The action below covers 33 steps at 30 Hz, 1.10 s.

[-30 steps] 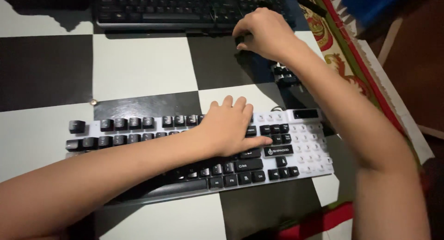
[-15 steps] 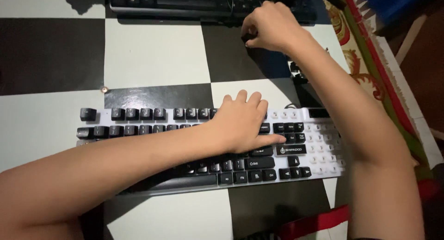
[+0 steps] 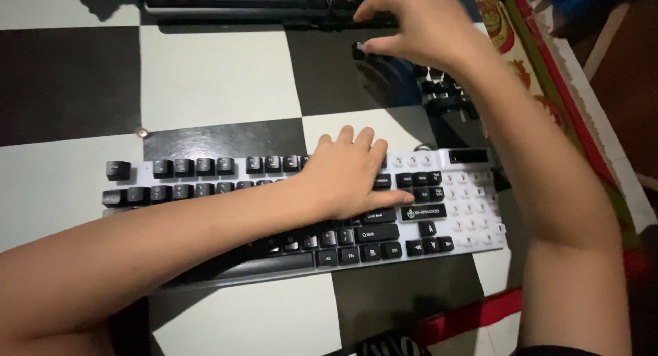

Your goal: Removing keycaps from a mechanical keyboard using a small screwdriver.

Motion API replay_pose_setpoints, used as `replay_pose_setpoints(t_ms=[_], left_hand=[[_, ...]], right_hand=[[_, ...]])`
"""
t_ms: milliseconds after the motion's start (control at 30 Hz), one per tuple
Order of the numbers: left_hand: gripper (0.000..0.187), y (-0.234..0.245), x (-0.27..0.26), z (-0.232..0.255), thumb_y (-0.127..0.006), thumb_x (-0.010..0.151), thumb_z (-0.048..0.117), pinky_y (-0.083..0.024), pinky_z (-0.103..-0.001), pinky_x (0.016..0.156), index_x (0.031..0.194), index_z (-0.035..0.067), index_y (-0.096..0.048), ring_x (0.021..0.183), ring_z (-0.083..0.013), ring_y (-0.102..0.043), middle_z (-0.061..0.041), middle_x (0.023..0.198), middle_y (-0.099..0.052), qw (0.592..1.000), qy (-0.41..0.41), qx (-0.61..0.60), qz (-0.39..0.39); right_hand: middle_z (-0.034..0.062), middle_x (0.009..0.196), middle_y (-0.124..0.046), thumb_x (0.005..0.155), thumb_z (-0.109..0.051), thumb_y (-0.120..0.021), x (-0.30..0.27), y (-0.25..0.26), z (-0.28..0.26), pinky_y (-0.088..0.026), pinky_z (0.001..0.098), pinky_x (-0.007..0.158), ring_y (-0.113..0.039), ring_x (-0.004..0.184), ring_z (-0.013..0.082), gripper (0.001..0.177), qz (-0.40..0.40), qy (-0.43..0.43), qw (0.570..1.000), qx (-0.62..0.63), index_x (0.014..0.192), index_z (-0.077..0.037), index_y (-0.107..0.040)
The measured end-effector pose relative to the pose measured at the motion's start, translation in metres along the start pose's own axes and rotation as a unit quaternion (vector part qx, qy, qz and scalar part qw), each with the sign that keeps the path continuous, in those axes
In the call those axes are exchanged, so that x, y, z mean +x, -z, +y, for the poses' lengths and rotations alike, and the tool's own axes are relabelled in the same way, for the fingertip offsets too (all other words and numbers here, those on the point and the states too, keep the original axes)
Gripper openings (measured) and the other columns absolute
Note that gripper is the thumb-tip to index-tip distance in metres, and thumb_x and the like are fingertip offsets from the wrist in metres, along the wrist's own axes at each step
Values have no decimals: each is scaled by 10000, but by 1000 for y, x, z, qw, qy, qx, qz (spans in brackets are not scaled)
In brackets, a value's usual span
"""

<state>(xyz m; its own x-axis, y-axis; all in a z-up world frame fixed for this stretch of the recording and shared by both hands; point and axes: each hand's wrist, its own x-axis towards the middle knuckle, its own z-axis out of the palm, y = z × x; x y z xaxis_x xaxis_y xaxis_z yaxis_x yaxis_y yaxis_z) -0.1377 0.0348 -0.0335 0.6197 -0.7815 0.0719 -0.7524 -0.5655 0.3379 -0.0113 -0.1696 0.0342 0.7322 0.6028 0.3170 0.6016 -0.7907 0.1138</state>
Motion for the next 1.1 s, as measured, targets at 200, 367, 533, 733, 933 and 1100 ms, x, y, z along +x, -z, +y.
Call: replay_pose_setpoints(t_ms=[200, 367, 533, 733, 933, 1100], left_hand=[[944, 1, 0, 1, -512, 813, 840, -516, -566, 783, 1185, -21, -611, 1062, -415, -561, -221, 1175, -589, 1000, 3, 15, 0], [976, 1, 1, 1, -496, 817, 859, -524, -560, 767, 1204, -31, -599, 1050, -413, -563, -223, 1168, -587, 999, 5, 37, -5], [948, 2, 5, 0, -564, 795, 804, -508, -546, 704, 1267, -19, -572, 982, -396, -565, -211, 1127, -577, 1000, -10, 1, 22], [430, -7, 20, 21, -700, 912, 472, -455, -489, 862, 1126, 98, -706, 1064, -334, -556, -104, 1111, -627, 985, -140, 4, 105], [353, 11, 34, 31, -757, 816, 468, -475, -522, 840, 959, 149, -806, 1018, -340, -587, -67, 948, -732, 991, -21, -127, 41], [374, -6, 53, 14, -749, 862, 477, -549, -461, 816, 993, 130, -788, 987, -348, -638, -107, 940, -737, 991, -96, -94, -18]], right_hand=[[87, 1099, -742, 852, -312, -859, -68, 74, -46, -543, 457, 882, -696, 1035, 298, 392, -47, 46, 998, -9, 1178, -117, -766], [64, 1052, -754, 790, -246, -770, -133, 84, -61, -581, 378, 813, -724, 941, 228, 377, -169, -29, 984, 50, 1134, -95, -751], [58, 1012, -761, 788, -265, -767, -155, 82, -84, -601, 349, 756, -739, 828, 207, 407, -249, -126, 950, 144, 1166, -114, -756], [84, 948, -754, 837, -273, -783, -146, 80, -94, -597, 339, 678, -746, 721, 219, 403, -268, -226, 920, 177, 1197, -96, -737], [115, 878, -756, 809, -285, -815, -137, 72, -83, -559, 386, 642, -710, 696, 247, 375, -261, -218, 918, 203, 1106, -59, -771], [98, 927, -749, 790, -299, -819, -127, 68, -72, -585, 367, 719, -726, 777, 214, 422, -352, -200, 889, 215, 1116, -47, -731]])
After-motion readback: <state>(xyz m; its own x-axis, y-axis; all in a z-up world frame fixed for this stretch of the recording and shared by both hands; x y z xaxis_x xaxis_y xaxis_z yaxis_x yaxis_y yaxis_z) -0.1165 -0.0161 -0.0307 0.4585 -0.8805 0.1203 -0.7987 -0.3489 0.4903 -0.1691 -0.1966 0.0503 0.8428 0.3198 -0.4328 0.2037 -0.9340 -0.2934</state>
